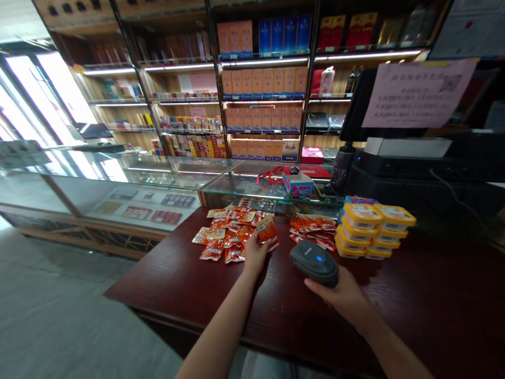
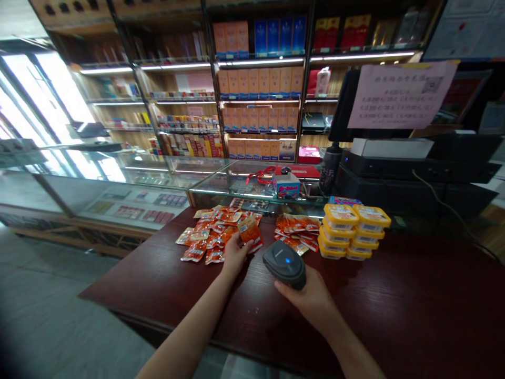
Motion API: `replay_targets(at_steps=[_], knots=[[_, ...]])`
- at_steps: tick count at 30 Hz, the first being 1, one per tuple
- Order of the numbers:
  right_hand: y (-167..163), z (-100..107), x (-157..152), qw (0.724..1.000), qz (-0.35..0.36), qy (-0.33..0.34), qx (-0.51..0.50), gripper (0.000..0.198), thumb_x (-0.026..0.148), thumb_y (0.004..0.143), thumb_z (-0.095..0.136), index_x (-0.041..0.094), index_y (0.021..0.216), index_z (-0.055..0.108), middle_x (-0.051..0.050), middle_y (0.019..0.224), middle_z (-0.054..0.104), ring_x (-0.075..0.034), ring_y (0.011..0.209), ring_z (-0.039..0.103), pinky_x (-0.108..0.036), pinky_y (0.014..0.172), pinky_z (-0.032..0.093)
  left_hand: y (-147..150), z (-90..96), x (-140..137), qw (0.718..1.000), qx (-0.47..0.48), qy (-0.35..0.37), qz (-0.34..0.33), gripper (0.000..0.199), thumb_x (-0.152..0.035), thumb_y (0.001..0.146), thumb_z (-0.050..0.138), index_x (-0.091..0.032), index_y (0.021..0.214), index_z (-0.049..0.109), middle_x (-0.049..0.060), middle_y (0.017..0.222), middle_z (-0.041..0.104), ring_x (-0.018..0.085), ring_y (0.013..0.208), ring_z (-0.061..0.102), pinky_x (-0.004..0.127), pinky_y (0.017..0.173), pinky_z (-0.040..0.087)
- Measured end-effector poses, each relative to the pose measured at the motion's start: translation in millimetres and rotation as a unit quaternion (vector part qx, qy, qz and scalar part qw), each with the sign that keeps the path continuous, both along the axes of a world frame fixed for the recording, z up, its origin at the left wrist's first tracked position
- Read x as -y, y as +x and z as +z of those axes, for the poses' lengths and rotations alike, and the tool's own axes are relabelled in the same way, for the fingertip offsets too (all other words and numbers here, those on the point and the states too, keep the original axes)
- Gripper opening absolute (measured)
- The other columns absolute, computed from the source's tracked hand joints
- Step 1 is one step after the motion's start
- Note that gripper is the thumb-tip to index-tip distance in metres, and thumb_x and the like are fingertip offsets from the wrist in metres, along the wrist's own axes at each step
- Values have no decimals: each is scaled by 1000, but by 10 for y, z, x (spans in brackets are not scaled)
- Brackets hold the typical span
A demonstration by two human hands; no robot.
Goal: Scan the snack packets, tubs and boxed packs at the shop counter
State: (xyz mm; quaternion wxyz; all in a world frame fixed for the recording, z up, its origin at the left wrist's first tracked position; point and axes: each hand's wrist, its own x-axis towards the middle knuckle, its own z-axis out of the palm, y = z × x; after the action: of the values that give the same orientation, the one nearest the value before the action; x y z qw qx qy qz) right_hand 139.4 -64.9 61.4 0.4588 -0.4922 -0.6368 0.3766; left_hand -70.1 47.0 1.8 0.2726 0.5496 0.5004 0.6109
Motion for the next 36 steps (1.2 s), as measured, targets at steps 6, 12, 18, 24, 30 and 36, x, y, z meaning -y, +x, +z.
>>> replay_targets(at_steps=[6, 12, 18, 24, 30, 36], knots=[[7, 8, -11, 1000, 2, -20, 22, 33, 39, 69, 66, 15, 92, 69, -3, 57, 66, -23, 67, 65, -28, 53, 49, -26, -59, -36, 999, -42, 2, 8, 27, -21, 68, 69, -16, 94, 64, 7, 94, 70, 22, 87, 66, 34, 81, 51], [41, 22, -17, 997, 39, 14, 70, 36, 39, 72, 63, 16, 99, 67, -9, 92, 73, -25, 88, 67, -32, 72, 52, -3, -98, -56, 1000, 8, -4, -2, 27, -17, 67, 68, -16, 93, 65, 6, 90, 70, 20, 82, 66, 35, 81, 52], [229, -106, 34, 918, -53, 46, 390, 24, 23, 73, 56, 21, 95, 64, -6, 85, 71, -24, 81, 66, -31, 69, 45, 27, 11, 20, 999, 43, 6, 20, 22, -23, 66, 69, -17, 88, 67, 3, 84, 70, 17, 75, 65, 28, 71, 52], [415, -420, -10, 861, -79, 117, 488, 35, 16, 71, 53, 18, 105, 61, -7, 96, 68, -22, 89, 62, -30, 76, 42, 177, 151, 37, 982, 152, -90, -71, 36, -27, 58, 78, -15, 88, 61, 3, 73, 69, 15, 60, 64, 24, 56, 51], [516, -575, -25, 874, -108, 159, 447, 36, 14, 71, 50, 17, 105, 60, -7, 95, 67, -22, 89, 61, -30, 78, 41, 637, 238, -73, 926, 253, -261, -99, 30, -14, 57, 80, -13, 74, 56, 4, 64, 66, 16, 58, 65, 26, 56, 55], [583, -587, -6, 881, -131, 177, 419, 35, 12, 69, 50, 18, 103, 59, -6, 90, 67, -21, 85, 61, -31, 75, 41, 910, 136, -195, 929, 120, -278, -212, 7, -11, 67, 68, -13, 71, 63, 5, 63, 67, 15, 59, 65, 27, 60, 54]])
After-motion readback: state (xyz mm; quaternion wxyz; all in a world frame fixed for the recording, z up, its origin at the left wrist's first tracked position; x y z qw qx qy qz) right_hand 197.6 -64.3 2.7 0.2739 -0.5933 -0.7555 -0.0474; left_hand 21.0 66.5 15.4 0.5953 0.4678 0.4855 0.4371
